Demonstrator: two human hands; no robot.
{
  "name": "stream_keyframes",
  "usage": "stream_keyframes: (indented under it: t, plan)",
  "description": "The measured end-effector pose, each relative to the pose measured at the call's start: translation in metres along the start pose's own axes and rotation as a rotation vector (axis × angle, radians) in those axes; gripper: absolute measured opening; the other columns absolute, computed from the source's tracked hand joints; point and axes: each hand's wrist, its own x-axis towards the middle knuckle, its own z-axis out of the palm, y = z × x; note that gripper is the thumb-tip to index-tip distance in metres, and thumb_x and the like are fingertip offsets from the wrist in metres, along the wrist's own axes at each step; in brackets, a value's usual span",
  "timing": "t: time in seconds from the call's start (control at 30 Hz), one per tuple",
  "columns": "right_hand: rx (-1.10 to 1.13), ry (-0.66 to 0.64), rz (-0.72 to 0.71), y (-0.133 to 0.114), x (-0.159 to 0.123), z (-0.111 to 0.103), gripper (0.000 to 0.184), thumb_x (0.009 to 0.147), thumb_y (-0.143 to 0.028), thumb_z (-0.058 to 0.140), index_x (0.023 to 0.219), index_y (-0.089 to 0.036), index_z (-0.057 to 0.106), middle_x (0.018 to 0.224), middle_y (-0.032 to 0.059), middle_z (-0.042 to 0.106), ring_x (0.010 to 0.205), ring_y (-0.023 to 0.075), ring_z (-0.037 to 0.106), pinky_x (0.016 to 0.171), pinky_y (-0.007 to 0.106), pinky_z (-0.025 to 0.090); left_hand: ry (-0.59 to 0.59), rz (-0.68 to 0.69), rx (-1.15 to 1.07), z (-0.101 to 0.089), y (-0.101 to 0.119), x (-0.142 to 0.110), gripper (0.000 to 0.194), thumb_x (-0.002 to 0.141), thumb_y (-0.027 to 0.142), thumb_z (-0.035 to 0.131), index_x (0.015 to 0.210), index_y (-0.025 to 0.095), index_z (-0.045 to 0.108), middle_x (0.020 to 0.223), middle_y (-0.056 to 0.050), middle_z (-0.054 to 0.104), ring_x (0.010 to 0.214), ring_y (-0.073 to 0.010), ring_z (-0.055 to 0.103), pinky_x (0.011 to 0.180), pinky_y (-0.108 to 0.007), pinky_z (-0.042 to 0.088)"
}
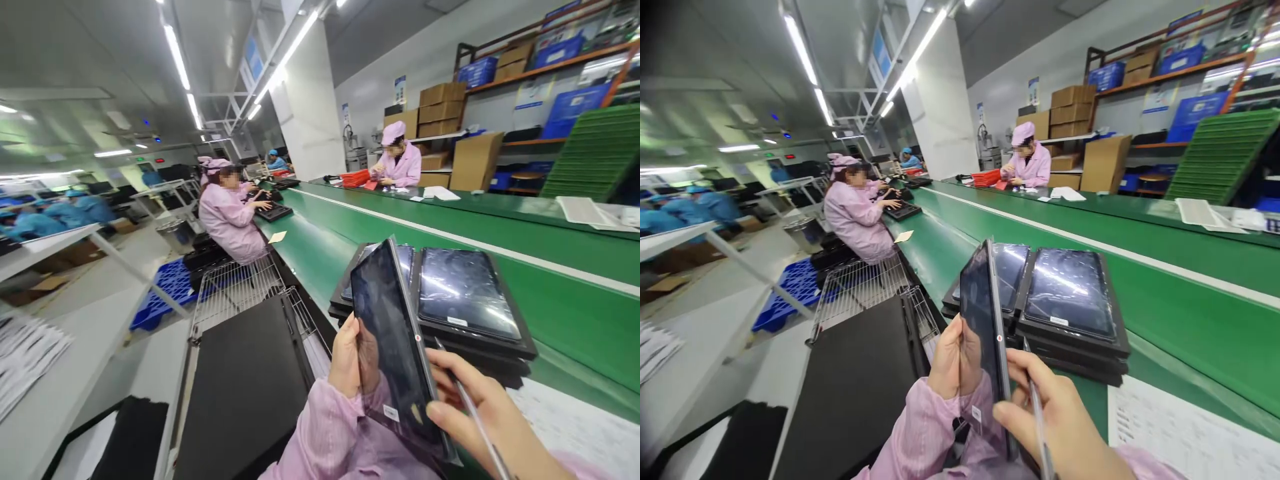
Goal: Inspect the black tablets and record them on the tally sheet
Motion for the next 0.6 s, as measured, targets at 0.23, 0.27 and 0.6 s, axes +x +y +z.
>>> stream_keyframes:
  t: [0.23,0.27,0.6]
  plan:
    - [0.052,0.048,0.146,-0.009,-0.017,0.001,0.043,0.067,-0.034,0.065,0.107,-0.020,0.061,0.068,0.0004,0.062,0.056,0.0152,0.055,0.046,0.021,0.046,0.032,-0.068,-0.027,0.003,-0.014,-0.008,0.012,0.064,0.016,0.070,0.076,0.016,0.067,0.080,-0.001,0.070,0.084,-0.0129,0.065,0.081,-0.020,0.049]
    - [0.047,0.038,0.144,-0.008,-0.019,0.001,0.044,0.068,-0.035,0.065,0.109,-0.020,0.060,0.061,-0.0007,0.060,0.057,0.0165,0.056,0.049,0.022,0.048,0.051,-0.063,-0.009,0.004,-0.014,-0.009,0.011,0.064,0.015,0.069,0.075,0.016,0.067,0.080,-0.001,0.070,0.084,-0.0134,0.065,0.082,-0.021,0.049]
    - [0.021,0.024,0.084,0.006,-0.032,-0.001,0.043,0.072,-0.038,0.066,0.113,-0.024,0.061,0.059,-0.0015,0.058,0.055,0.0168,0.058,0.051,0.022,0.049,0.012,-0.007,0.077,0.008,-0.007,-0.013,0.021,0.060,0.023,0.075,0.079,0.018,0.068,0.087,-0.002,0.070,0.089,-0.0142,0.065,0.084,-0.020,0.048]
